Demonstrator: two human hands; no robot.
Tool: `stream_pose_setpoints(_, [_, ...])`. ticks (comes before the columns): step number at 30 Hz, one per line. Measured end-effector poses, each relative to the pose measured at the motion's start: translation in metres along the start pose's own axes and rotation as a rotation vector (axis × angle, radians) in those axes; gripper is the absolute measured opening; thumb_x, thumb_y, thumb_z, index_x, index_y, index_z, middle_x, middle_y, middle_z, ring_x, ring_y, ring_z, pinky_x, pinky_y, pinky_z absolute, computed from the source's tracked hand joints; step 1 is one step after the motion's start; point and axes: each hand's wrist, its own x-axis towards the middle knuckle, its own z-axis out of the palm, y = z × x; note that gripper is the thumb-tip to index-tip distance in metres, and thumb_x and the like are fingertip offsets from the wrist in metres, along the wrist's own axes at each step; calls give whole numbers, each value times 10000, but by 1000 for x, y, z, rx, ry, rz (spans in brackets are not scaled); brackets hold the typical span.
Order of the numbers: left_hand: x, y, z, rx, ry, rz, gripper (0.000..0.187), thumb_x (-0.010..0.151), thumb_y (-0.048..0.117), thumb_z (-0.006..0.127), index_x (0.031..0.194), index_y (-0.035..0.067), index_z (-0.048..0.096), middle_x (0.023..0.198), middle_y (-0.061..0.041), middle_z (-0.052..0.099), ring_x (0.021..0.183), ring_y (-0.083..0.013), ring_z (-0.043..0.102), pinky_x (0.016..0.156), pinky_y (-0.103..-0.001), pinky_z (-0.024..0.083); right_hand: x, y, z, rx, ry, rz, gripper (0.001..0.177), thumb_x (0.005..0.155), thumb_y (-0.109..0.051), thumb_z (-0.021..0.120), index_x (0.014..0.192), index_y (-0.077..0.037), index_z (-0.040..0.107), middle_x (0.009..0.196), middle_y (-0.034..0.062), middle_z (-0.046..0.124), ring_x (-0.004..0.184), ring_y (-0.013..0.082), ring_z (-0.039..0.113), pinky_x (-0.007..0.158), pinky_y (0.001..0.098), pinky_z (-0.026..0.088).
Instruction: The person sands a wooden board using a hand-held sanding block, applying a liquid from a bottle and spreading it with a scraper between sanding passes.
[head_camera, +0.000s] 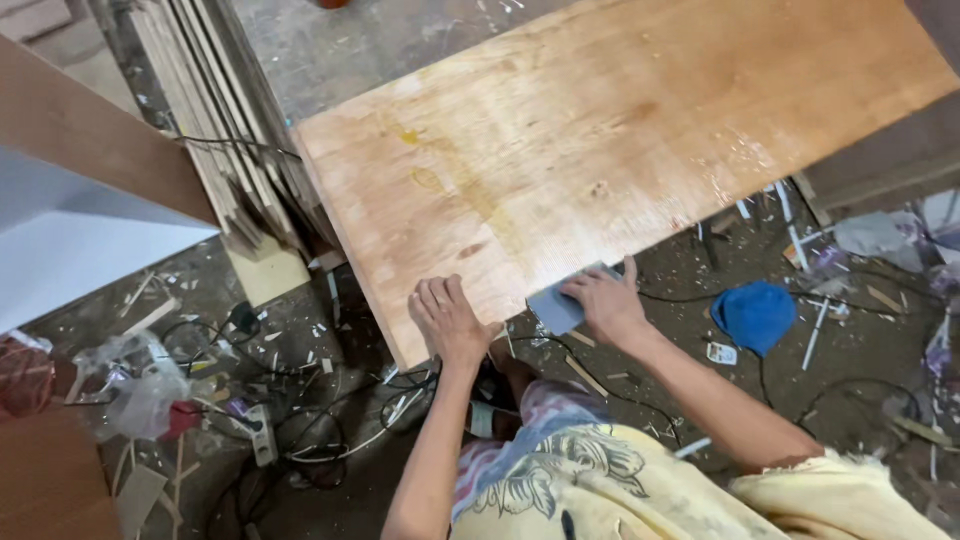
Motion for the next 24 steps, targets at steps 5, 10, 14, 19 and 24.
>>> stream_pose_setpoints(5, [-7, -9, 1, 32, 18, 77, 1145, 447, 253, 1001, 1417, 52, 425, 1362, -207, 443, 1460, -475, 263, 1247, -629, 113, -33, 27, 55, -90, -237, -24, 488, 877, 23, 635, 1304, -209, 670, 1255, -2, 727, 1248, 178, 644, 1220, 770, 26])
stream_pose_setpoints(10, [-29, -22, -33, -55, -27, 52, 1098, 489, 214, 997, 1403, 30, 417, 1344, -203, 386, 1448, -492, 229, 1239, -642, 94, -51, 34, -75, 1111, -123, 182, 695, 746, 132, 509, 1430, 27, 574, 1450, 272, 591, 1397, 465, 495, 1177, 706, 280])
stream_pose_setpoints(14, [-19, -15, -23, -58, -22, 85, 1175, 429, 288, 1033, 1397, 31, 419, 1376, -204, 355, 1457, -481, 206, 1260, -633, 59, 10, 17, -160, 1720, 42, 379, 684, 805, 29, 621, 1479, -17, 518, 1425, 240, 584, 1330, 406, 564, 1123, 603, 344])
stream_pose_setpoints(19, [-19, -5, 10, 22, 4, 44, 1141, 548, 399, 1008, 1448, 32, 410, 1518, -293, 286, 1493, -509, 149, 1236, -659, 37, 173, 51, -140, 1585, 152, -207, 779, 696, 167, 442, 1440, -30, 563, 1508, 167, 544, 1432, 304, 481, 1174, 451, 365])
stream_pose_setpoints(24, [-12, -2, 23, -134, -26, 28, 877, 596, 227, 877, 1366, 86, 481, 1504, -243, 345, 1504, -473, 141, 1225, -652, -5, 306, 4, -114, 342, 486, -141, 777, 716, -93, 591, 1442, -365, 567, 1509, -95, 555, 1388, 221, 459, 1099, 618, 171])
